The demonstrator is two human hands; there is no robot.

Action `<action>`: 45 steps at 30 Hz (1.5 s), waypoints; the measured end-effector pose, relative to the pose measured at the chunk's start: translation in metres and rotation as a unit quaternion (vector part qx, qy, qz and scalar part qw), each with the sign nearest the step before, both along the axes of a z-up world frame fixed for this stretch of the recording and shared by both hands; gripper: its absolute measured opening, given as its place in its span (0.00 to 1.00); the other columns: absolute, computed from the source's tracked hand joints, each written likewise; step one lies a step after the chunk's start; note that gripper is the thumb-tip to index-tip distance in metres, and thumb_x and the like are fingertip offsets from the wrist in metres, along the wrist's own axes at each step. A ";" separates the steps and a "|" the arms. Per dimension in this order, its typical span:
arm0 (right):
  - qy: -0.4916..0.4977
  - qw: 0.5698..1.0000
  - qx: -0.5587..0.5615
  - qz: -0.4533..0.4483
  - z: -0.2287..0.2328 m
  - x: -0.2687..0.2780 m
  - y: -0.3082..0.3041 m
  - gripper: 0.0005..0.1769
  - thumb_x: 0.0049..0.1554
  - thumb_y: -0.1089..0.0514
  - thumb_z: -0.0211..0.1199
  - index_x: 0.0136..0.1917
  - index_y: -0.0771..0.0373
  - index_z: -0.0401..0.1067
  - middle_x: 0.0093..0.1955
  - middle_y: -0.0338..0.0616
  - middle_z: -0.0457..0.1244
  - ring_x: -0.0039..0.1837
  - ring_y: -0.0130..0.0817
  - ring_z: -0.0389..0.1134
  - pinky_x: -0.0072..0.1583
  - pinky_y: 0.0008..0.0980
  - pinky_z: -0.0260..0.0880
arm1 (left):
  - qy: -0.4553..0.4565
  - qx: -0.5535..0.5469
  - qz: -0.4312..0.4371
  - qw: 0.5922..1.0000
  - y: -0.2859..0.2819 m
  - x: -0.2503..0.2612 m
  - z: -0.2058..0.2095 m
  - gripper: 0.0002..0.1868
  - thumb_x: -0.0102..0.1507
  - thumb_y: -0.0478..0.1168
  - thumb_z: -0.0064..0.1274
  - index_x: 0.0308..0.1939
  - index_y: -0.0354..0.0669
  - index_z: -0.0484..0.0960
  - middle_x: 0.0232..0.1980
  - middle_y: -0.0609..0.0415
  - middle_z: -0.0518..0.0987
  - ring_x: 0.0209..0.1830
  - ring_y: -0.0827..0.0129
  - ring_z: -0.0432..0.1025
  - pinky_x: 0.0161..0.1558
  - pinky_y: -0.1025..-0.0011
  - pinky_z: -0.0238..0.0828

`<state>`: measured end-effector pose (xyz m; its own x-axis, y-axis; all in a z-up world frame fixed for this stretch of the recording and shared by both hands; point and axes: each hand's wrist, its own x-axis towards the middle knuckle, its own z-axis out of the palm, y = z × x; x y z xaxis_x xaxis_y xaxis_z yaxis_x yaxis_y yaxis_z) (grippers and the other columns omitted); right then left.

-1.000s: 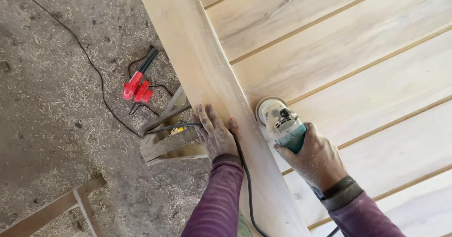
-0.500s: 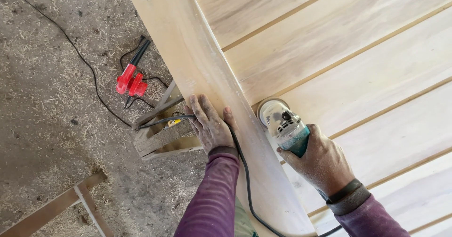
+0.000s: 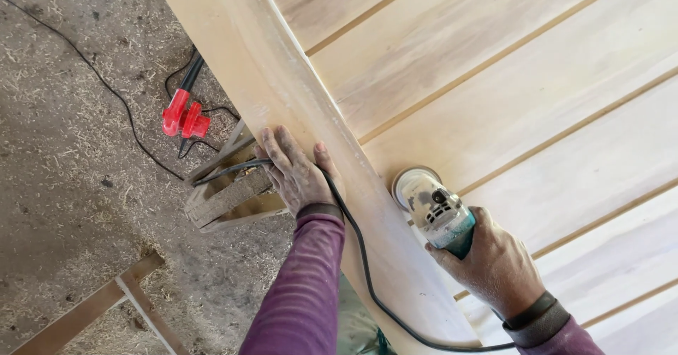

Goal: The person sands the surface of a wooden door using a power sander.

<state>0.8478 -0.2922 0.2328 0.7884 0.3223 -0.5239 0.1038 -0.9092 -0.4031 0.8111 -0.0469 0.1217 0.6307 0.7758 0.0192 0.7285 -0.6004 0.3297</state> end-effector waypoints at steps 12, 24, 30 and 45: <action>0.027 0.999 -0.012 -0.013 -0.015 -0.011 -0.046 0.41 0.43 0.39 0.77 0.60 0.61 0.63 0.35 0.57 0.71 0.36 0.52 0.76 0.38 0.48 0.77 | 0.042 -0.018 0.005 0.999 0.003 0.002 0.001 0.39 0.70 0.54 0.42 0.77 0.32 0.53 0.81 0.41 0.45 0.81 0.40 0.38 0.76 0.47 0.46; -0.059 0.989 -0.063 -0.121 -0.021 0.083 -0.097 0.37 0.44 0.41 0.76 0.55 0.68 0.67 0.39 0.65 0.70 0.43 0.62 0.74 0.44 0.54 0.77 | 0.079 -0.036 0.031 0.996 0.007 0.001 -0.004 0.41 0.71 0.61 0.32 0.79 0.35 0.52 0.83 0.39 0.45 0.83 0.43 0.37 0.74 0.40 0.47; -0.122 0.978 -0.012 -0.166 -0.037 0.148 -0.136 0.37 0.48 0.43 0.75 0.59 0.73 0.70 0.47 0.65 0.70 0.49 0.58 0.74 0.51 0.51 0.76 | 0.024 0.003 0.012 1.000 0.003 -0.003 -0.006 0.41 0.72 0.63 0.27 0.77 0.32 0.58 0.82 0.37 0.50 0.83 0.41 0.41 0.74 0.39 0.51; 0.003 0.996 0.063 -0.059 -0.031 0.071 -0.027 0.41 0.47 0.46 0.73 0.64 0.69 0.61 0.40 0.59 0.71 0.39 0.49 0.77 0.40 0.43 0.80 | 0.053 0.019 0.015 0.998 0.006 -0.005 -0.010 0.39 0.70 0.55 0.38 0.77 0.31 0.55 0.81 0.36 0.49 0.81 0.36 0.42 0.73 0.41 0.49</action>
